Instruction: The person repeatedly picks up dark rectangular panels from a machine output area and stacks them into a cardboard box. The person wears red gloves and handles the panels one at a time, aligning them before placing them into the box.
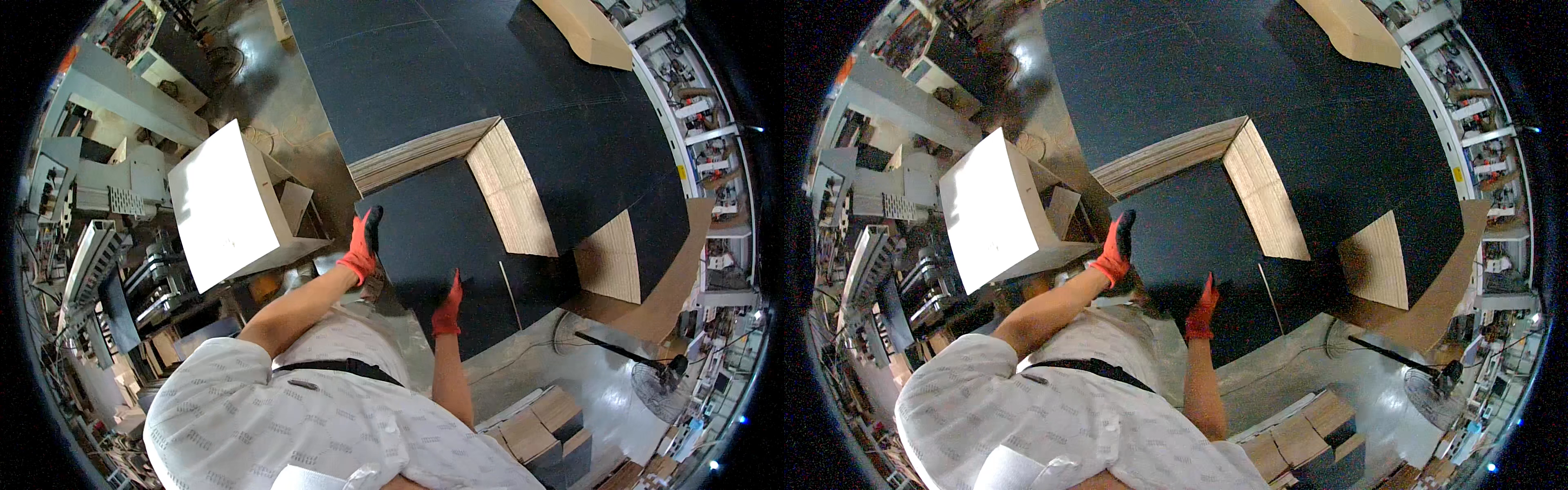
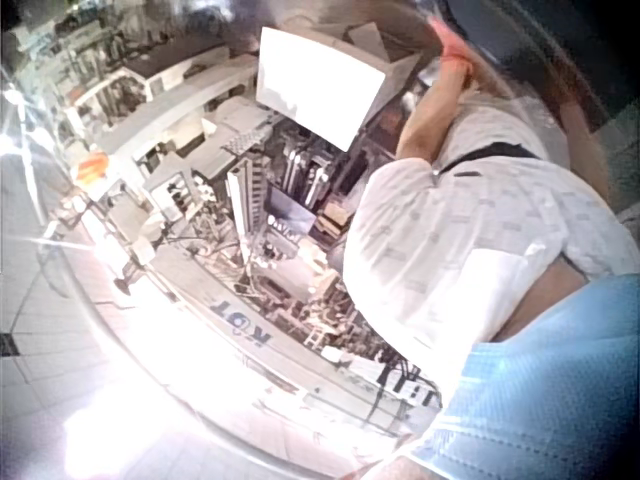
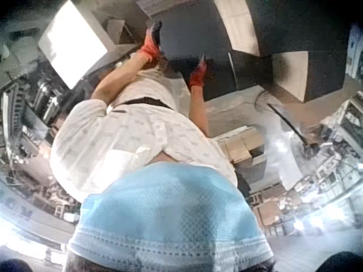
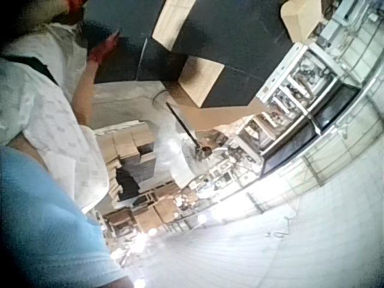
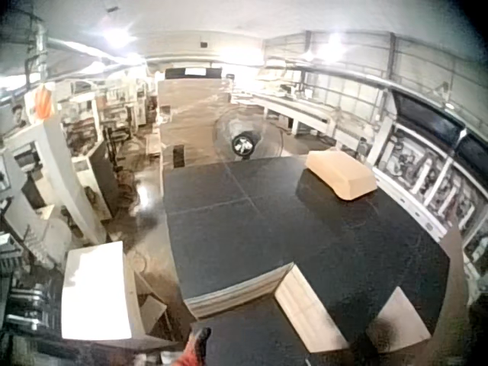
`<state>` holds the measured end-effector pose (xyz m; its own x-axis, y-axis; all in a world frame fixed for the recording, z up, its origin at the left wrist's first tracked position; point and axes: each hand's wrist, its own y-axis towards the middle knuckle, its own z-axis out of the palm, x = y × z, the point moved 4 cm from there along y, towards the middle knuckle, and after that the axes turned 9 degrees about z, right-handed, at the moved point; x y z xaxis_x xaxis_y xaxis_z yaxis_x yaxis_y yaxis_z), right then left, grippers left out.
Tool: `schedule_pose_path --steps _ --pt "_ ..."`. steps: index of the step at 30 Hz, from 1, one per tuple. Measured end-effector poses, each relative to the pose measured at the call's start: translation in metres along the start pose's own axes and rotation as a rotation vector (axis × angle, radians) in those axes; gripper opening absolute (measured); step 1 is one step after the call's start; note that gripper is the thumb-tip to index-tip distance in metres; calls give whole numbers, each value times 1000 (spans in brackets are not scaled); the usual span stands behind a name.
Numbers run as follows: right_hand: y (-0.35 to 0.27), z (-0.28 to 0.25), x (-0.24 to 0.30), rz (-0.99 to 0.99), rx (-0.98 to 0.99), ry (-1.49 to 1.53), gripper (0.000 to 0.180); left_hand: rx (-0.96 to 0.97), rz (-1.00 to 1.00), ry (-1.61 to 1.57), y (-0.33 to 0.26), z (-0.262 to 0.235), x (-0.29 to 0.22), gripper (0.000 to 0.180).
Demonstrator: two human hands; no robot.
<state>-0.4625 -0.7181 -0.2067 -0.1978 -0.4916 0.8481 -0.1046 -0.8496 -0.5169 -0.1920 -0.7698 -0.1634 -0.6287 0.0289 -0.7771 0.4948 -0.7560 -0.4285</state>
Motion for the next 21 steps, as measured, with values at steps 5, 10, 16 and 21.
schedule_pose_path --steps 5,10,16,21 --pt "44 6 8 75 79 81 57 -29 -41 11 25 8 10 64" --pt "27 10 25 72 9 -155 65 -26 -185 -34 16 7 8 57" --pt "-13 37 64 329 25 22 80 281 -23 47 19 -61 12 71" --pt "32 11 49 202 280 -152 83 482 414 623 15 -185 52 53"
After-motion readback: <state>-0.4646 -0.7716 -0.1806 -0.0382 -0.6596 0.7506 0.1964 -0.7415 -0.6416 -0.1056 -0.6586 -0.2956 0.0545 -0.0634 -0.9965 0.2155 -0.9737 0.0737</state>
